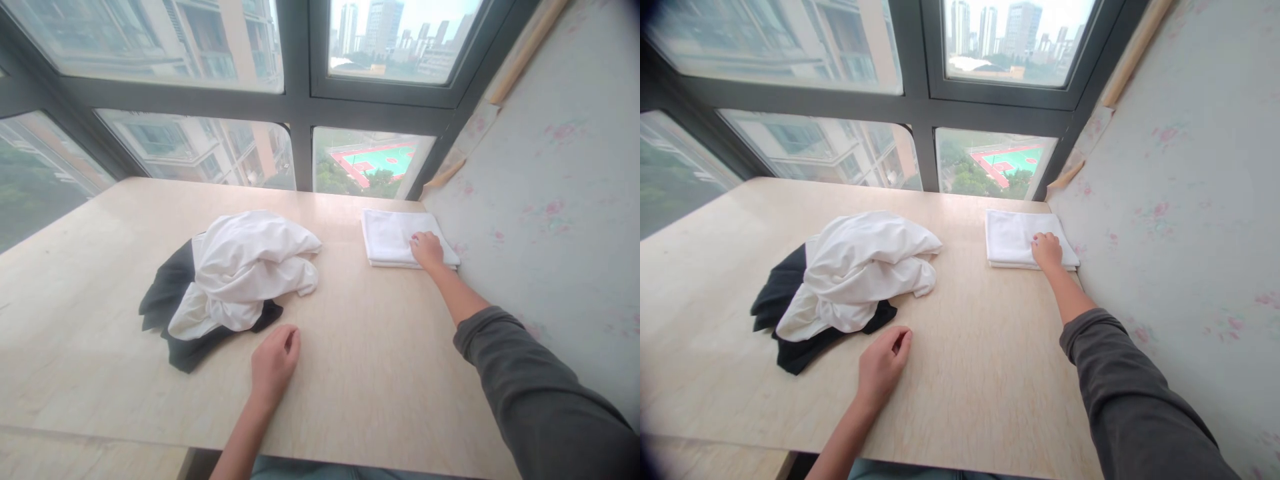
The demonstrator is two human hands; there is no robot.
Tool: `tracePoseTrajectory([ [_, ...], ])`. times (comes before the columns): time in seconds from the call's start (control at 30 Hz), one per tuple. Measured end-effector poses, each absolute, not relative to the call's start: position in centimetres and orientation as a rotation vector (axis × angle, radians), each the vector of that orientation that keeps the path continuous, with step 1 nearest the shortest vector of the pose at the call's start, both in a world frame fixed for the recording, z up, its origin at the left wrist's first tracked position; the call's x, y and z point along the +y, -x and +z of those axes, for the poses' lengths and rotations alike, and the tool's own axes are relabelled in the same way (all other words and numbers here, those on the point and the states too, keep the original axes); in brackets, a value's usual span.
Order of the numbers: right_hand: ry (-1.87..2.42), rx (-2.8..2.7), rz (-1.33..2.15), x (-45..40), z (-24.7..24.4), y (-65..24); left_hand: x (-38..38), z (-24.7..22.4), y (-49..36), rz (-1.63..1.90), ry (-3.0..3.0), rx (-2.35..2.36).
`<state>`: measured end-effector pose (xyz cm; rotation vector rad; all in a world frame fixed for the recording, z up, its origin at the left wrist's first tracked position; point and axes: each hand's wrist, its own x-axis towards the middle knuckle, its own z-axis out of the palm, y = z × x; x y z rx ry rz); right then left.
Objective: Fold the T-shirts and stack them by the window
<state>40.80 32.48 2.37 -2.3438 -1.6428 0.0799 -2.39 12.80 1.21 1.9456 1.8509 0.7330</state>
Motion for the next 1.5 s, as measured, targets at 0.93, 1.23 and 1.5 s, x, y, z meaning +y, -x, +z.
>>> tracePoseTrajectory([
  [0.93,2.273,-1.663,0.032,34.9,-0.3,-42.5,12.8,0.9,2.4,0.667,-1.977,1.875],
  [1.23,2.170,-1.682,-0.073,35.3,0.9,-42.5,12.8,0.8,2.5,0.670,-1.964,1.876],
  [1.5,2.067,-1.716,0.032,34.4,2.3,-42.8,12.8,0.9,2.4,0.668,-1.970,1.878],
])
